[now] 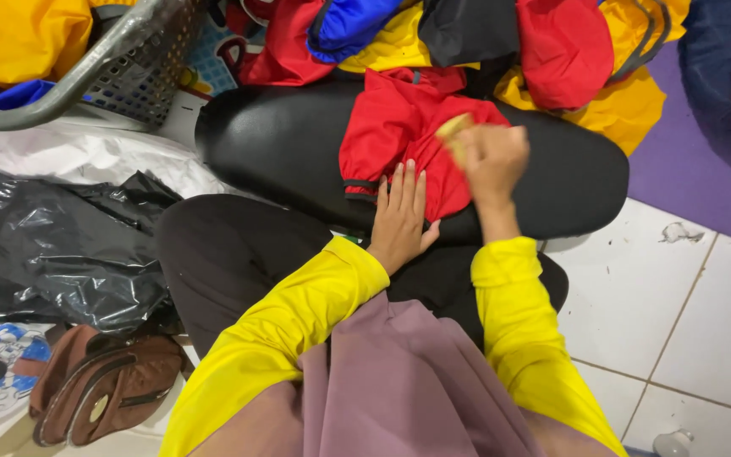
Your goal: Folding a red rain cover and placing it into a clear plastic sleeve followed by a black plastic bag for shipping.
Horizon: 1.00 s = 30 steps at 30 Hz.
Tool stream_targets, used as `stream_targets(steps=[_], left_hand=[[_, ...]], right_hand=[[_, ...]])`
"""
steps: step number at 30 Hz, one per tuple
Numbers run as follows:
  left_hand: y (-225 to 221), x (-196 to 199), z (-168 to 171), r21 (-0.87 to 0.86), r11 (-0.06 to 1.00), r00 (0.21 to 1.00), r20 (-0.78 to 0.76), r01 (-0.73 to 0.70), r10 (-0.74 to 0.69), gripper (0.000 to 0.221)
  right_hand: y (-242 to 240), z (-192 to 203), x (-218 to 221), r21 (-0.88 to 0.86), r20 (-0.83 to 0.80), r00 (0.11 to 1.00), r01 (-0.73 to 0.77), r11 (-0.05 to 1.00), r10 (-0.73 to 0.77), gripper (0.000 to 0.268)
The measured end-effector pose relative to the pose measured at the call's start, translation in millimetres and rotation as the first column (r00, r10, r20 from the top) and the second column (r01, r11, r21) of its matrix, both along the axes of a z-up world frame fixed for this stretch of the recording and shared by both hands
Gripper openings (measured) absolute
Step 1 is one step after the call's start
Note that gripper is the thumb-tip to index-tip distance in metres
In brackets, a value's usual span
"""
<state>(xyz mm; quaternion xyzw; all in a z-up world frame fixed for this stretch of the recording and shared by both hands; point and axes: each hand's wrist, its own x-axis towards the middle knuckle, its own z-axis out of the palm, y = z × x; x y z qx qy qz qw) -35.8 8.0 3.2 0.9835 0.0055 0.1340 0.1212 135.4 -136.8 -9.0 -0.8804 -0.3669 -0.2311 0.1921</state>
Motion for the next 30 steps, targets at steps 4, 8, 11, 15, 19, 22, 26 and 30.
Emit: stream_targets(steps=[4,8,11,15,19,22,26,30], left_hand=[[2,-9,12,0.068,0.997,0.995,-0.099,0.038,-0.031,0.122],[-7,-10,-22,0.132,0.99,0.996,-0.078,0.047,-0.037,0.131],[-6,-7,-11,0.184,0.98,0.997,-0.037,0.075,-0.07,0.109],[-3,-2,-14,0.134,0.991,0.987,0.16,0.004,-0.026,0.072],[13,-7,12,-0.616,0.788,0.981,0.144,-0.015,0.131,0.07],[27,-16,43,-0.919,0.378,0.963,-0.007,-0.112,0.269,0.056],[42,-22,38,-0.942,0.209,0.883,-0.147,-0.263,0.446,0.037],[60,-27,16,-0.923,0.142,0.844,-0.254,-0.357,0.473,0.035]], right_hand=[[-32,20,6,0.257,0.013,0.974,0.216,0.942,-0.227,0.023],[-24,32,-29,0.355,-0.116,0.993,0.039,0.934,0.003,0.025],[-7,16,-32,0.157,-0.152,0.986,-0.041,0.987,0.065,0.026],[-55,-4,11,0.365,-0.1,0.961,0.277,0.889,-0.258,0.015],[-61,28,3,0.664,-0.194,0.895,0.421,0.618,-0.401,0.023],[-35,48,-28,0.7,-0.141,0.917,0.36,0.617,-0.374,0.023],[2,37,-60,0.572,0.294,0.939,-0.026,0.82,-0.175,0.022],[64,75,-100,0.379,0.268,0.945,-0.284,0.881,0.19,0.039]])
